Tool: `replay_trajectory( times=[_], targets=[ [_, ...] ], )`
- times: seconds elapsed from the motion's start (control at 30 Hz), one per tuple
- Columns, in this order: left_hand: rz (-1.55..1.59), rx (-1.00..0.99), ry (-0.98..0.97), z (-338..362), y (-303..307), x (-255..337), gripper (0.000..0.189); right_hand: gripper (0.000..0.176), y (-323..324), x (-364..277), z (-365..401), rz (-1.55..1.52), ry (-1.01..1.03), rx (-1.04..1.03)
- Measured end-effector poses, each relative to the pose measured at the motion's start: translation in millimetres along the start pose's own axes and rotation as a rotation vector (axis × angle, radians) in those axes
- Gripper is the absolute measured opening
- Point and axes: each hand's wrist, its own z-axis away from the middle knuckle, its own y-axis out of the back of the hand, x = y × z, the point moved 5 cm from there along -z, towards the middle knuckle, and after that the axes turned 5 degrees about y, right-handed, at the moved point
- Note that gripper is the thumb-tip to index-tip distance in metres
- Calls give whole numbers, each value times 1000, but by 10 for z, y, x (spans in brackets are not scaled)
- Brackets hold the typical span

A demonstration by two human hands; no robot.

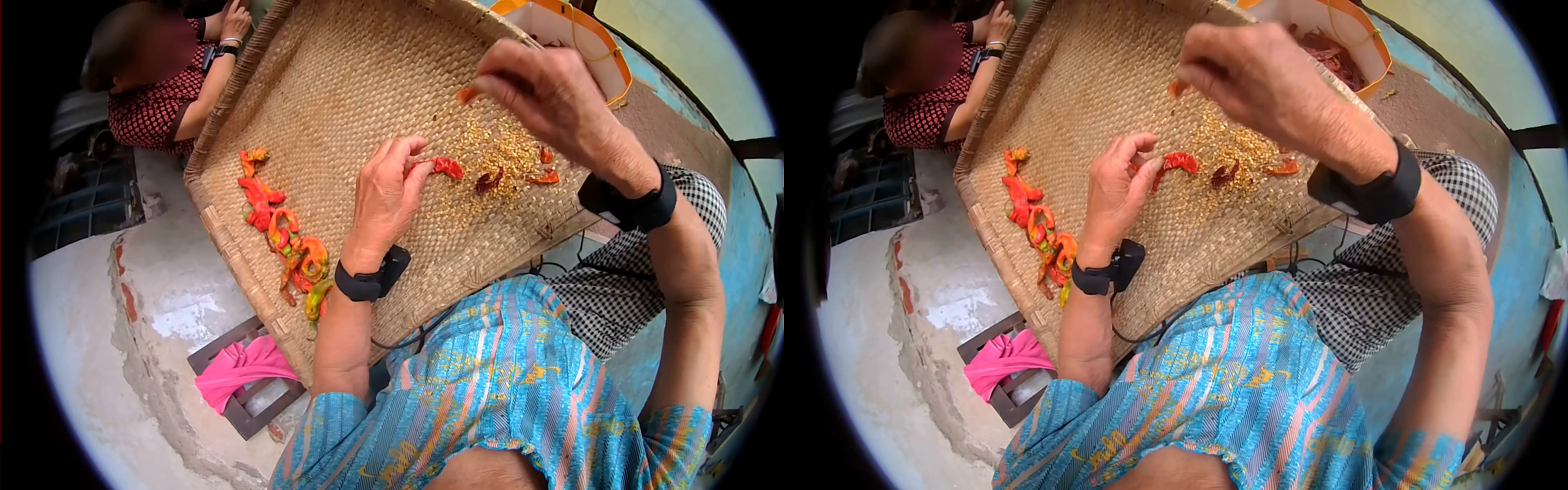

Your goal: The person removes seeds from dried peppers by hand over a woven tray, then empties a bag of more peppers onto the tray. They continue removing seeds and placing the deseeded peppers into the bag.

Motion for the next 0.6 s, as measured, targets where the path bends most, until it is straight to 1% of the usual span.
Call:
replay_trajectory(
  times=[0.03,0.1,0.17,0.2,0.23,0.27,0.3,0.37,0.4,0.43,0.47,0.5,0.53,0.57,0.6],
  targets=[
    [-275,-1,-132,23,-14,-26,19,14,154,71,-45,107,84,89],
    [-321,11,-159,69,-38,-89,19,18,404,416,12,199,64,190],
    [-363,18,-187,87,-60,-103,19,24,730,315,-149,287,-181,255],
    [-359,11,-149,78,-73,-127,17,24,747,350,-125,290,-181,254],
    [-355,5,-111,72,-85,-153,14,22,790,378,-98,400,-198,281],
    [-353,6,-110,70,-94,-169,14,21,817,392,-79,508,-213,309],
    [-342,9,-117,62,-99,-183,13,21,805,386,-58,508,-210,308],
    [-332,12,-124,55,-92,-180,13,21,673,423,-32,194,-474,150],
    [-314,29,-60,45,-69,-177,10,23,534,356,-22,202,-270,115],
    [-297,45,3,36,-48,-168,8,24,332,564,111,190,-183,7],
    [-297,45,3,28,-33,-121,8,27,152,340,91,206,67,56],
    [-78,35,90,16,-4,-106,9,27,-44,270,119,72,-45,-40],
    [140,25,175,10,17,-85,10,25,-105,53,87,-44,-218,-188],
    [138,26,176,9,30,-6,10,29,-274,31,132,-172,-264,-297],
    [403,6,184,14,16,83,10,28,-343,-64,149,-257,-252,-306]
  ],
)
